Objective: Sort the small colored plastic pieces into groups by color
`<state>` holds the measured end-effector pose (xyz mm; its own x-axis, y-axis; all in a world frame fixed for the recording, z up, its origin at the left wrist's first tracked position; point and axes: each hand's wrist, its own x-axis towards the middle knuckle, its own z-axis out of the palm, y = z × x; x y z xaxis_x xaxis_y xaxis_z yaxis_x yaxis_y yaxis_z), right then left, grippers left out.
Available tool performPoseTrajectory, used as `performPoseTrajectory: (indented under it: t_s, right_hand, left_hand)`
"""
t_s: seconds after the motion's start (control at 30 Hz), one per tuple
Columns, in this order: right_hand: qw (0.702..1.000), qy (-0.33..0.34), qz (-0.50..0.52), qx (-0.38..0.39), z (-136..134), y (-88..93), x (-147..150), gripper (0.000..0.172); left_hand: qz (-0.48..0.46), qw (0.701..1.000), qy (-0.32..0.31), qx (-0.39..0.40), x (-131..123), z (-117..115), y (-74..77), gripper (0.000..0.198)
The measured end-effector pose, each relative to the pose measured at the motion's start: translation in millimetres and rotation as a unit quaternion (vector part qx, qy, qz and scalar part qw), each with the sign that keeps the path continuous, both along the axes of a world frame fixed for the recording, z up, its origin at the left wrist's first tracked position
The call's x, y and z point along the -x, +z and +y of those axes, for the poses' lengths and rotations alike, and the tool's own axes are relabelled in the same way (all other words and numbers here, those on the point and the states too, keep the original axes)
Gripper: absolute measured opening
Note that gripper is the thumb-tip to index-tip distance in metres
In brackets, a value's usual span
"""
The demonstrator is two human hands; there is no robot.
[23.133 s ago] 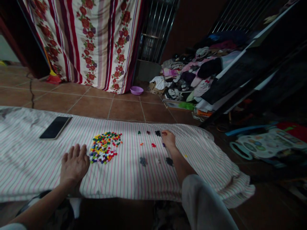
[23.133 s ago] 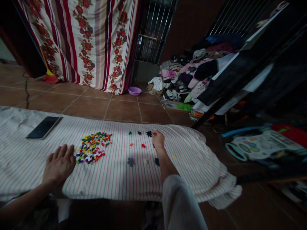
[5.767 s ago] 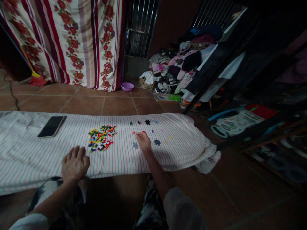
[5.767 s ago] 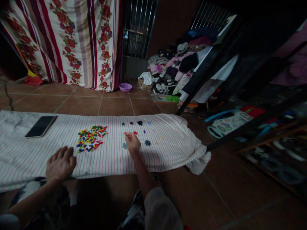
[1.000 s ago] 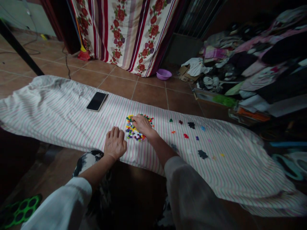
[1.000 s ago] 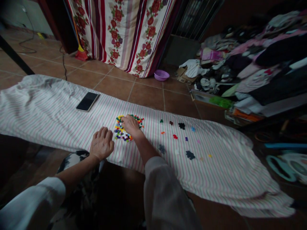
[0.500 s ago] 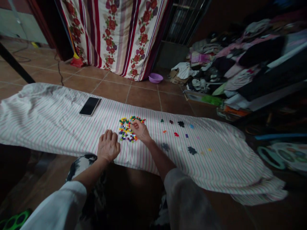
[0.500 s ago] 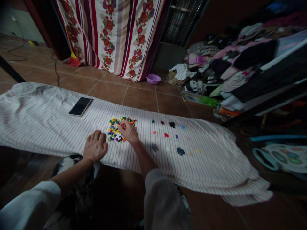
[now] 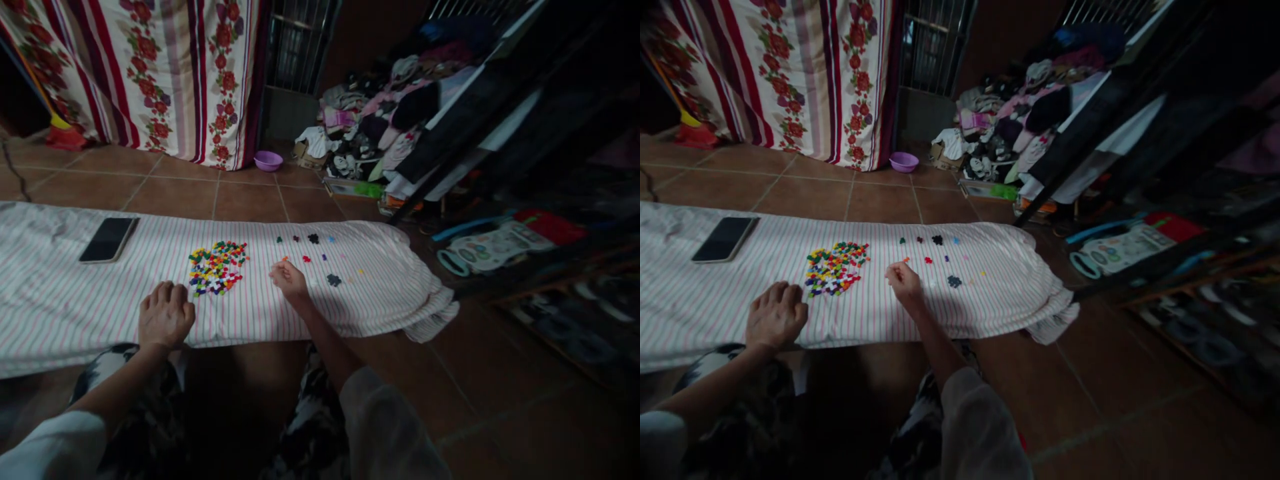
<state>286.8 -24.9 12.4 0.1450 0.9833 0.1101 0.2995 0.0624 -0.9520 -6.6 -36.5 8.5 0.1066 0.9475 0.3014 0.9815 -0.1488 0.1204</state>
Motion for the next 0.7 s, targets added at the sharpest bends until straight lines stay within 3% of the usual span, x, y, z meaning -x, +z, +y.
performPoseTrajectory:
  t_s: [0.27,0.4,0.53,0.7]
  right_hand:
    - [0.975,-0.206,-0.03,-0.074,-34,-8.7,-78,0.025]
    - [0.952,-0.275,-0.124,-0.051,-44,-7.9,-126,0.019]
    - [0.932,-0.245,-0.268,-0.006,-46,-3.5,-161,0.019]
    - [0.915,-0.181,-0.359,0.012,-38,-6.4,-174,0.028]
  left_hand:
    - [0.022,0.999,0.012,0.026,-4,-4,10.7,0.033]
    - [0.043,0.999,0.008,0.023,-3,-4,11.1,0.033]
    - [0.038,0.999,0.001,0.024,-2,-5,11.6,0.032]
    - [0.033,0.999,0.001,0.033,-4,-5,13.4,0.034]
